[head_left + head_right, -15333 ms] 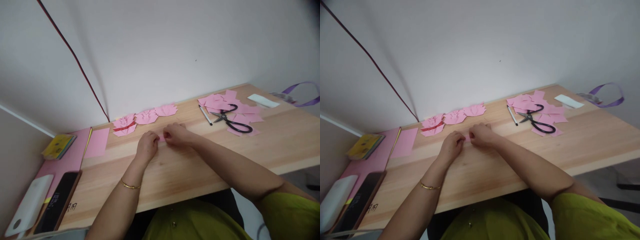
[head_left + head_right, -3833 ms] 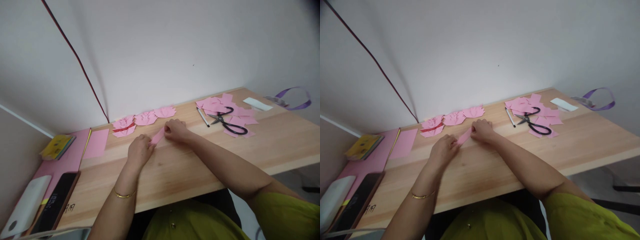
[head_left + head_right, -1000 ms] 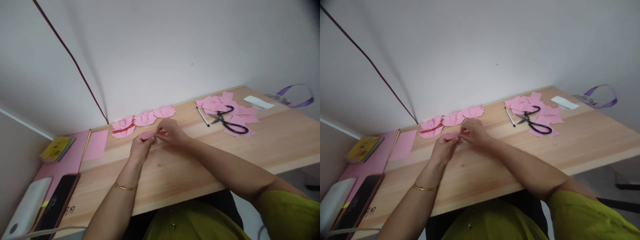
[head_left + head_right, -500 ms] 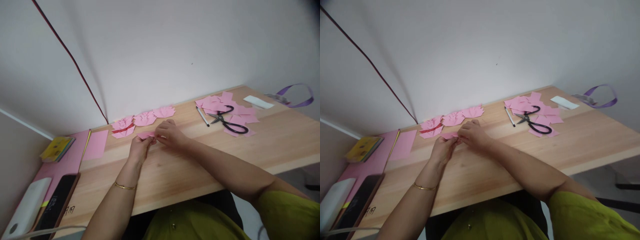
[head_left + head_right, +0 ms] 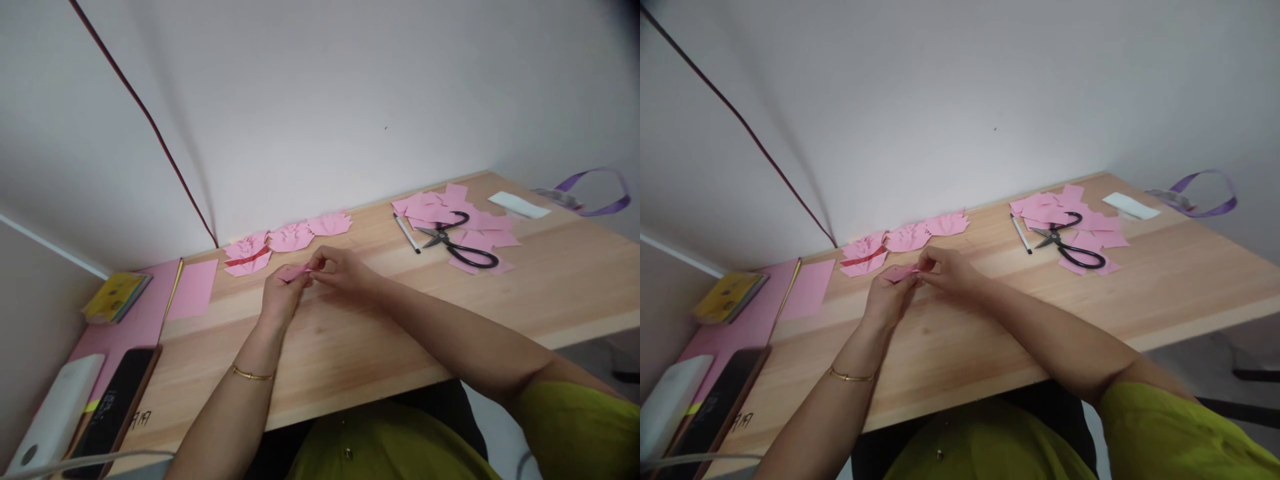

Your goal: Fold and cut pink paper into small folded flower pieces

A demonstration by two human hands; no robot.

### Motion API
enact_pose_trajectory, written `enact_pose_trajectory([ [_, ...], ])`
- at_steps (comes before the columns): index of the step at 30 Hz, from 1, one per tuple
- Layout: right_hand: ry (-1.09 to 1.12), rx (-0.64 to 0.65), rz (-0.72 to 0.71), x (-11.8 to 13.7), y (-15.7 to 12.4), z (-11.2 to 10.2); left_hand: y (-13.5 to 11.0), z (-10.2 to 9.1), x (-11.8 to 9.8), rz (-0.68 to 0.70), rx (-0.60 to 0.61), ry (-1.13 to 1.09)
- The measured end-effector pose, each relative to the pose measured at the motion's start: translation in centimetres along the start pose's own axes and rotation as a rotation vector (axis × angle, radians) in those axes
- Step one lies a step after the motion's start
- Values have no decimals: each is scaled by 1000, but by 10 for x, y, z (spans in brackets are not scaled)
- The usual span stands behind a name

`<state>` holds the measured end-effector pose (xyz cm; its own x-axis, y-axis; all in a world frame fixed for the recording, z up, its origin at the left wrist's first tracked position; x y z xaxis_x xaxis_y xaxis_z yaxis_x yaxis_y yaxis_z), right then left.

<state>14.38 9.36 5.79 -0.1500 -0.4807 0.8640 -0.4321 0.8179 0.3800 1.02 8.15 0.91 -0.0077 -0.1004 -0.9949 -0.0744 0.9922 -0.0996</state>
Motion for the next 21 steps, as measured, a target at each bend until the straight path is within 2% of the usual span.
enact_pose_trajectory([
  [10,55,31,-22,4,1,4,-1,0,-3,5,-5,46],
  [13,-33,22,-68,7,2,4,-1,0,-4,2,-14,30],
  [17,-264,-56,-204,24,2,-4,-2,1,0,-50,-15,-20],
  [21,-253,-34,-208,24,1,-4,-3,9,1,-87,49,-59],
])
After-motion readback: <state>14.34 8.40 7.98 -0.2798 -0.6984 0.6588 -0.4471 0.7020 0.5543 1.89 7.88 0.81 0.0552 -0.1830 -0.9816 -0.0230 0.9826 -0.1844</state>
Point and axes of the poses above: each hand's wrist, its own y-axis towards the middle knuckle, its own z-axis out of the palm, x = y × z, the point moved 10 cm from there along y, towards the middle knuckle, and after that the axes turned 5 degrees about -z, right-handed, at the moved point
